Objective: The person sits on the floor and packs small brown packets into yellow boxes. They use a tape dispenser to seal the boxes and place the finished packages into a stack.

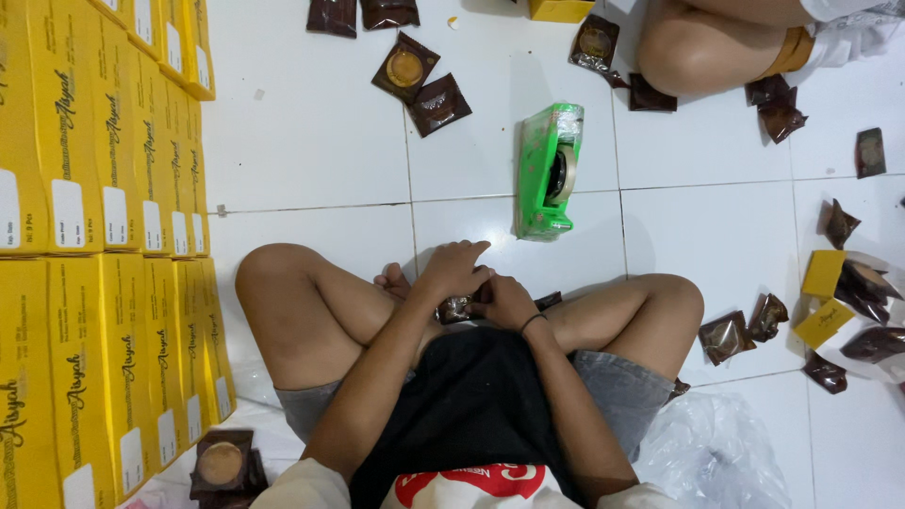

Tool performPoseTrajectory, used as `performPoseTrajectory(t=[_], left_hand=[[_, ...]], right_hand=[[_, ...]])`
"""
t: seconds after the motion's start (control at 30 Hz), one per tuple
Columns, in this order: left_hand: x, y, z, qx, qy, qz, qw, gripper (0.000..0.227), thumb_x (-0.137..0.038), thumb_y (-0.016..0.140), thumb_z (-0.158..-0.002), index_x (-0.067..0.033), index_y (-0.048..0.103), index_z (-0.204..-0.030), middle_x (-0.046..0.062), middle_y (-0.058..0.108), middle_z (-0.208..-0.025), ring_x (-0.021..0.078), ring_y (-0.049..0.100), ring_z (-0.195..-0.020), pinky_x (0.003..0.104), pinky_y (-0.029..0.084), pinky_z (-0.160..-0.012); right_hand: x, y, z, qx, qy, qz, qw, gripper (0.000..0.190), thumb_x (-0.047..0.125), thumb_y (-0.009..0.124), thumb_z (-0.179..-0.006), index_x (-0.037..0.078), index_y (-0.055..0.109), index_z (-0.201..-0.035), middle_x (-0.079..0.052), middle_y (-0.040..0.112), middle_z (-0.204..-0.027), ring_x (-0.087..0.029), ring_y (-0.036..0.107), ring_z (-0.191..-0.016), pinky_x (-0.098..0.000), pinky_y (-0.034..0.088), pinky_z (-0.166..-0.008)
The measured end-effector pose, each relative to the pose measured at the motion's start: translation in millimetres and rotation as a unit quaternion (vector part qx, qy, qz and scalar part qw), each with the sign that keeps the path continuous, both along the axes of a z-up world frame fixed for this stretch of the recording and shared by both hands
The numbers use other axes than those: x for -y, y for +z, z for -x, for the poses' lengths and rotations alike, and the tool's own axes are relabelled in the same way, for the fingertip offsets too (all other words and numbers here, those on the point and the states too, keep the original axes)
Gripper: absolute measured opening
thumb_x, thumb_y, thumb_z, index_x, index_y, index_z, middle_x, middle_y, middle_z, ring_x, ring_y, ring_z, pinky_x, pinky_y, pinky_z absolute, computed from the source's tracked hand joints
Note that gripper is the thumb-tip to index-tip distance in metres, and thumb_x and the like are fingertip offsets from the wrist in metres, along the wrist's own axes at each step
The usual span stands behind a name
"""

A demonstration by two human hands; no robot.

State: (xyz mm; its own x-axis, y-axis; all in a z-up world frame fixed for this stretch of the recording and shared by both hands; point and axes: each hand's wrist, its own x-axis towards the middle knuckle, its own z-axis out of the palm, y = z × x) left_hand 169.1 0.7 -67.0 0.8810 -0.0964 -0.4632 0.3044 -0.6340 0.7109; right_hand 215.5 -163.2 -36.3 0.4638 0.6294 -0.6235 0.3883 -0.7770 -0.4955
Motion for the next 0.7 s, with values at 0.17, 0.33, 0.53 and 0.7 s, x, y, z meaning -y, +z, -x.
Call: performPoseTrajectory(t=[0.17, 0.33, 0.53, 0.7], left_hand=[[2, 5, -1, -0.005, -0.019, -0.001, 1.0, 0.067, -0.046, 0.049, -0.101, -0.014, 0.042, -0.159, 0.022, 0.061, -0.142, 0.0425, 0.056, -0.134, 0.058, 0.036, -0.115], [5, 13, 2, -0.006, -0.014, -0.024, 1.0, 0.065, -0.045, 0.049, -0.101, -0.0148, 0.043, -0.158, 0.021, 0.061, -0.141, 0.043, 0.055, -0.135, 0.059, 0.035, -0.115], [9, 0, 0, -0.005, -0.016, -0.035, 0.999, 0.064, -0.045, 0.048, -0.102, -0.0166, 0.043, -0.159, 0.02, 0.061, -0.14, 0.0417, 0.056, -0.135, 0.059, 0.035, -0.115], [7, 11, 2, -0.003, -0.018, -0.037, 0.999, 0.063, -0.043, 0.049, -0.102, -0.0157, 0.044, -0.158, 0.021, 0.062, -0.139, 0.0417, 0.056, -0.134, 0.059, 0.035, -0.115]], right_hand=[[-9, 11, 1, 0.004, -0.01, -0.029, 1.0, 0.043, 0.036, 0.074, -0.089, 0.007, 0.061, -0.118, -0.02, 0.077, -0.088, -0.046, 0.074, -0.096, -0.0593, 0.056, -0.085], [5, -26, -1, 0.021, -0.023, -0.036, 0.999, 0.045, 0.036, 0.073, -0.091, 0.002, 0.068, -0.12, -0.024, 0.077, -0.096, -0.048, 0.072, -0.098, -0.0586, 0.057, -0.086], [2, -10, 1, 0.016, -0.032, -0.043, 0.998, 0.046, 0.039, 0.073, -0.09, 0.003, 0.071, -0.119, -0.022, 0.078, -0.096, -0.047, 0.073, -0.097, -0.0584, 0.057, -0.085], [-4, 9, -1, 0.002, -0.032, -0.05, 0.998, 0.044, 0.034, 0.072, -0.092, 0.0, 0.07, -0.119, -0.025, 0.077, -0.096, -0.049, 0.072, -0.098, -0.0593, 0.057, -0.087]])
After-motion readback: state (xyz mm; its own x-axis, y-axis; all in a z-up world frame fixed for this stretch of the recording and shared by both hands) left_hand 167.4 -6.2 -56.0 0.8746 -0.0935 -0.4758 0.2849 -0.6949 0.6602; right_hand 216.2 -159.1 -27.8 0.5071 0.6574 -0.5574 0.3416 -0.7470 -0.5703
